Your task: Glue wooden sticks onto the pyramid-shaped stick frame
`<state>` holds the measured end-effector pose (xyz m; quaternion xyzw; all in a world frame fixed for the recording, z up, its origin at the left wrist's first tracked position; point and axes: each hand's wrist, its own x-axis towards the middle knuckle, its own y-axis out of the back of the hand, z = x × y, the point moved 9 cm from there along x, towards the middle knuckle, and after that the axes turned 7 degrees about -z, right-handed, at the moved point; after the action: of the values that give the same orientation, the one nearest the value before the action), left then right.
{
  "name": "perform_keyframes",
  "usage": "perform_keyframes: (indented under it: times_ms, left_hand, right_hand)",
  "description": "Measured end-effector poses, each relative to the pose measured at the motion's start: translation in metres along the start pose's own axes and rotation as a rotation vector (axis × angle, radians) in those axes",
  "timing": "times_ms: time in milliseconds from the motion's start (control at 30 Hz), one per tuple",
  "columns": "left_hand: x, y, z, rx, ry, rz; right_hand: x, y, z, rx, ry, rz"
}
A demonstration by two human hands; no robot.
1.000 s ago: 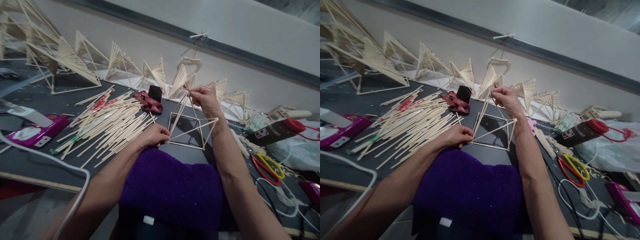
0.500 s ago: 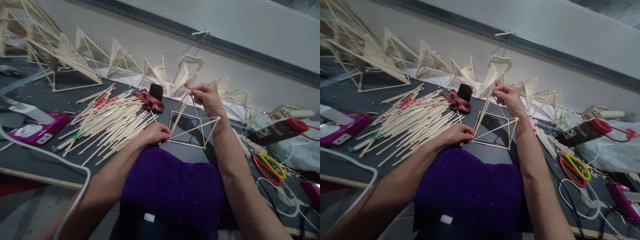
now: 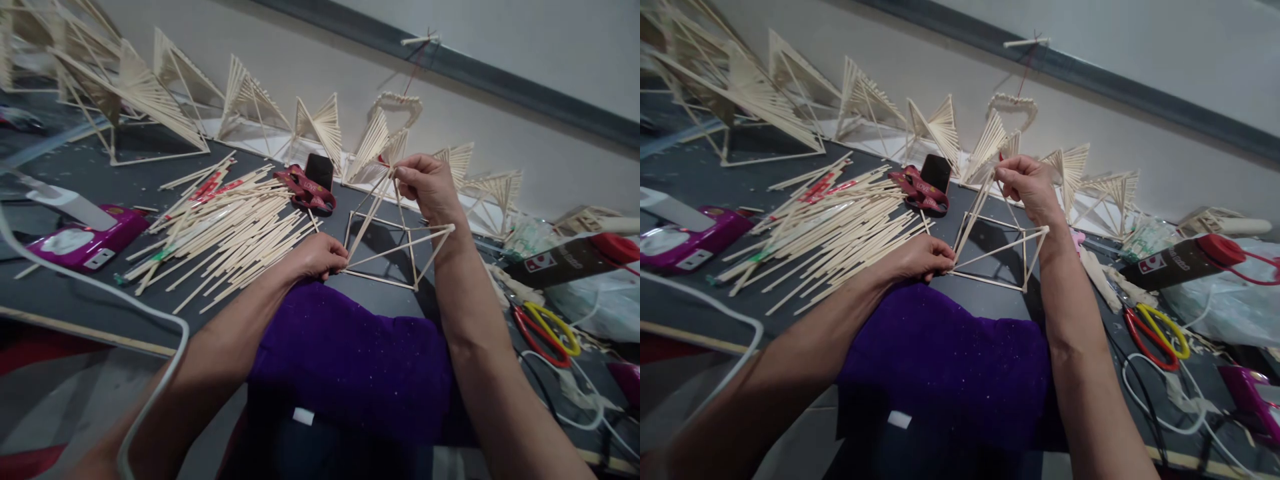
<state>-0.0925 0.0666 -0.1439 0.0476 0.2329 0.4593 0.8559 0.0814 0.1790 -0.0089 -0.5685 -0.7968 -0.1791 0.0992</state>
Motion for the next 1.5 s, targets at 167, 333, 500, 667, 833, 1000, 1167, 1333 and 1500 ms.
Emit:
perform_keyframes:
  times_ms: [167,333,500,667,833,1000,1167,1333,1500]
  left_hand:
    - [-0.006,0.004,0.006,-0.048,0.027,0.007]
    - [-0.010,0.008,0.011,-0.029,0.047,0.054]
    - [-0.008,0.009,0.009,0.038,0.037,0.083]
    - [-0.004,0.007,0.008,0.106,-0.015,0.103]
    - [-0.005,0.008,0.011,0.136,-0.026,0.090]
    - [-0.019,0.050,0.018,0.115,-0.090,0.282]
    - [-0.026,0.057,0.035,0.705,-0.182,0.478]
    - [-0.017,0.021,0.036,1.033,-0.235,0.302]
    - [-0.026,0.029,0.041,1.086,-0.130,0.351]
  right_hand:
    - [0.000,0.002,-0.002,-0.029,0.017,0.006]
    - [0.000,0.003,-0.003,-0.056,0.015,0.022]
    - [-0.001,0.003,-0.004,-0.036,0.027,0.022]
    - [0.000,0.003,-0.002,-0.027,0.017,0.013]
    - [0.000,0.002,-0.003,-0.027,0.025,0.015]
    - [-0.001,0.003,-0.003,-0.046,0.001,0.025]
    - [-0.002,0.001,-0.005,-0.003,0.015,0.027]
    - [-0.003,-0.001,-0.003,0.045,-0.024,0.019]
    - [-0.004,0.000,-0.001,0.047,-0.028,0.023]
